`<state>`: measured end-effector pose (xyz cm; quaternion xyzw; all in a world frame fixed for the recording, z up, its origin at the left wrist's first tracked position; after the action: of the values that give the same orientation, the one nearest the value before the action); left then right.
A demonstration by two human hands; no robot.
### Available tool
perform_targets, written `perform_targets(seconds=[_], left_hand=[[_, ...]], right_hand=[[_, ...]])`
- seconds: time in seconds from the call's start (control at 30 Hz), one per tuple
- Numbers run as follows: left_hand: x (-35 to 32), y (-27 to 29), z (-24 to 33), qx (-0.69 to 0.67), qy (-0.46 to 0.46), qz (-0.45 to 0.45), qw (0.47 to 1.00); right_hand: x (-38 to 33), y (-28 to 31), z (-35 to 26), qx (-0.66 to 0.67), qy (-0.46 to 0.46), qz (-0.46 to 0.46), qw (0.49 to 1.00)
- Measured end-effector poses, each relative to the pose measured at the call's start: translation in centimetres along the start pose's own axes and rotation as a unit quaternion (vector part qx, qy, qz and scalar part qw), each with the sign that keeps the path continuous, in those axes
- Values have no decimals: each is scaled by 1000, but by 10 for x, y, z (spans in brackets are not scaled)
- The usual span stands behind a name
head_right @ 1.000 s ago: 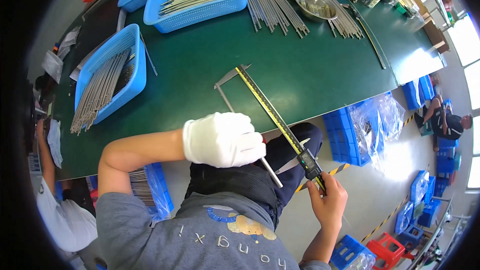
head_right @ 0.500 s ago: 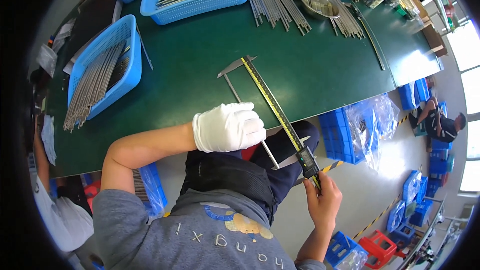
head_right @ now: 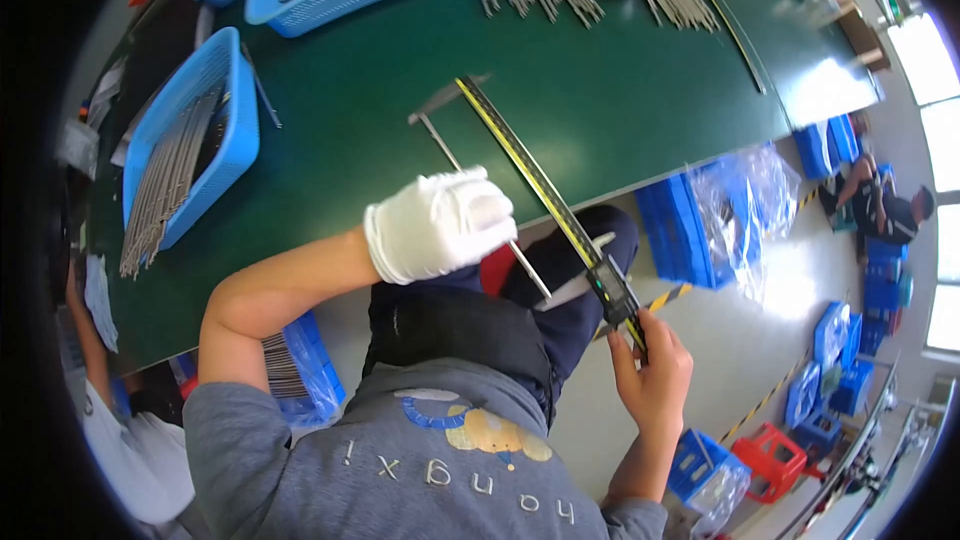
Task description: The recorder uses a digital caliper to measure the length of thin metal rods at a workbench.
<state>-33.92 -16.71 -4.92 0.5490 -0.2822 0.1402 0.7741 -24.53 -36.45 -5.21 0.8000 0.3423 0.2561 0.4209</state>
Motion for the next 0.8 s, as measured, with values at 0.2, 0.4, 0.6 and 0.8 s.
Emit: perform_targets(seconds=[0.2, 0.4, 0.6, 0.8], left_hand=[[6, 7, -1, 16, 1, -34, 999], [8, 4, -4, 2, 21, -69, 997], [7, 9, -1, 14, -6, -39, 999], [13, 9, -1, -7, -30, -51, 998]], right_hand=[[2, 0, 2, 8, -11, -2, 1000], [3, 0, -2, 0, 5, 4, 1000], [0, -3, 0, 5, -7, 15, 1000], [1, -6, 7, -11, -20, 18, 1000]])
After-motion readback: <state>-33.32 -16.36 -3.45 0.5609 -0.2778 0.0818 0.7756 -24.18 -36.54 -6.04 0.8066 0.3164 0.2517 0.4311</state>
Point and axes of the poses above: each hand's wrist, its own x-axis towards the middle knuckle, its own y-axis out of the back of the hand, z = x × y, the point moved 9 cm from there along x, towards the middle knuckle, and after that the axes turned 7 degrees about y, right-handed, at the moved point
